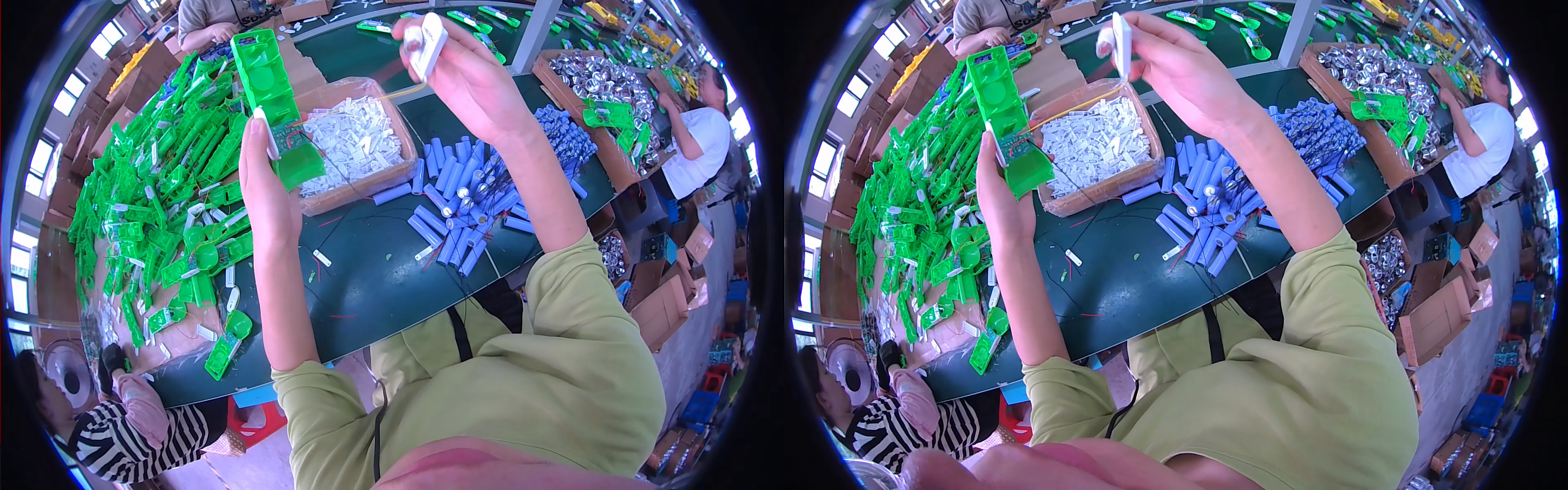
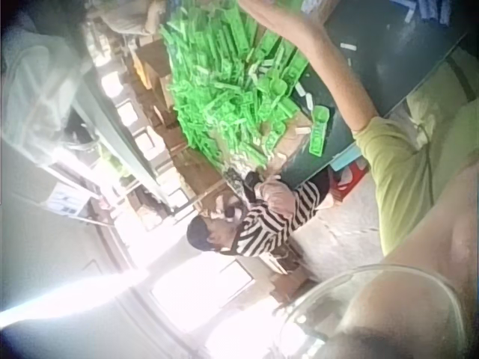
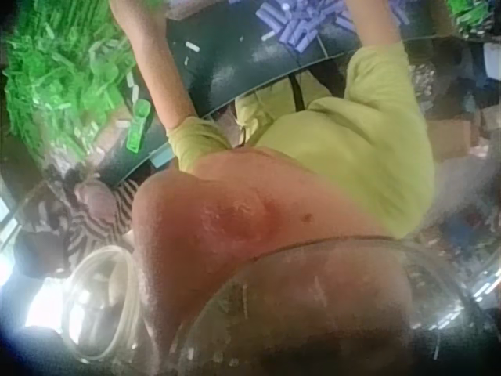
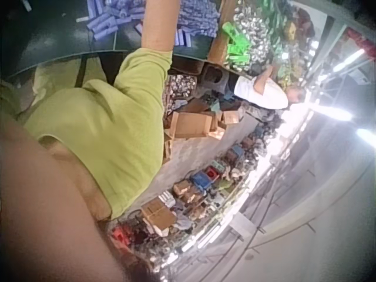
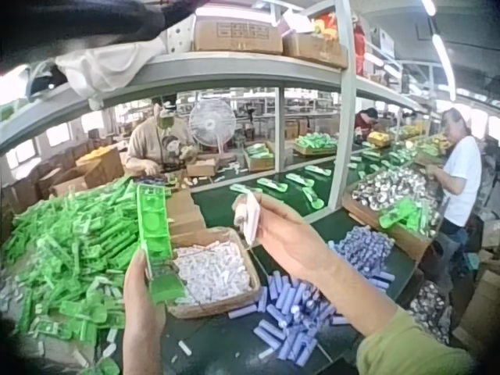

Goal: The person assembles small battery-powered electronic devices by hand, fitting blue batteries, white components, and circuit boards into green plastic housings.

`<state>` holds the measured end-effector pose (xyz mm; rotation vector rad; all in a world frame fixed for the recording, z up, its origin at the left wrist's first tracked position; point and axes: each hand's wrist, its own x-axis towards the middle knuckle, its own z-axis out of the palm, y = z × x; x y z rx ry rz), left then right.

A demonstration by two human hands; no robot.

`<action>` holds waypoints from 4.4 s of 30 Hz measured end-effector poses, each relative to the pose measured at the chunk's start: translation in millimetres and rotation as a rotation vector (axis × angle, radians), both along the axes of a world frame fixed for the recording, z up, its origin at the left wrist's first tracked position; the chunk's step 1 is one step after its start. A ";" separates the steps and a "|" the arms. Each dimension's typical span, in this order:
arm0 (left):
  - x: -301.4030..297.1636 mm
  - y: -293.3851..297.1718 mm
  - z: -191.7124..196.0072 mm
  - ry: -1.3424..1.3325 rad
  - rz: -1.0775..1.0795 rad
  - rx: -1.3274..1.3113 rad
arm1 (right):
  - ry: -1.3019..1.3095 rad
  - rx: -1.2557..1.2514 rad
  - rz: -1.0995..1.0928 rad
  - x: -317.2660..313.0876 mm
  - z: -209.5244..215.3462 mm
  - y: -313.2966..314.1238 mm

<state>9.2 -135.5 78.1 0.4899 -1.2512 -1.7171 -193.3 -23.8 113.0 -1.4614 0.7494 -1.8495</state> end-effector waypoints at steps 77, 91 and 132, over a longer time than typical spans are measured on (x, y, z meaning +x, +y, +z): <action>-14.0 24.2 -7.4 -0.197 -0.443 -0.139 | -0.422 0.172 0.092 15.8 -28.2 -13.7; -14.2 33.9 2.9 -0.264 -0.149 -0.566 | 0.436 0.156 -0.827 55.0 -25.3 6.9; -29.5 -0.7 -24.7 -0.122 -0.171 -0.329 | 1.840 1.261 -0.951 -194.2 -121.8 39.6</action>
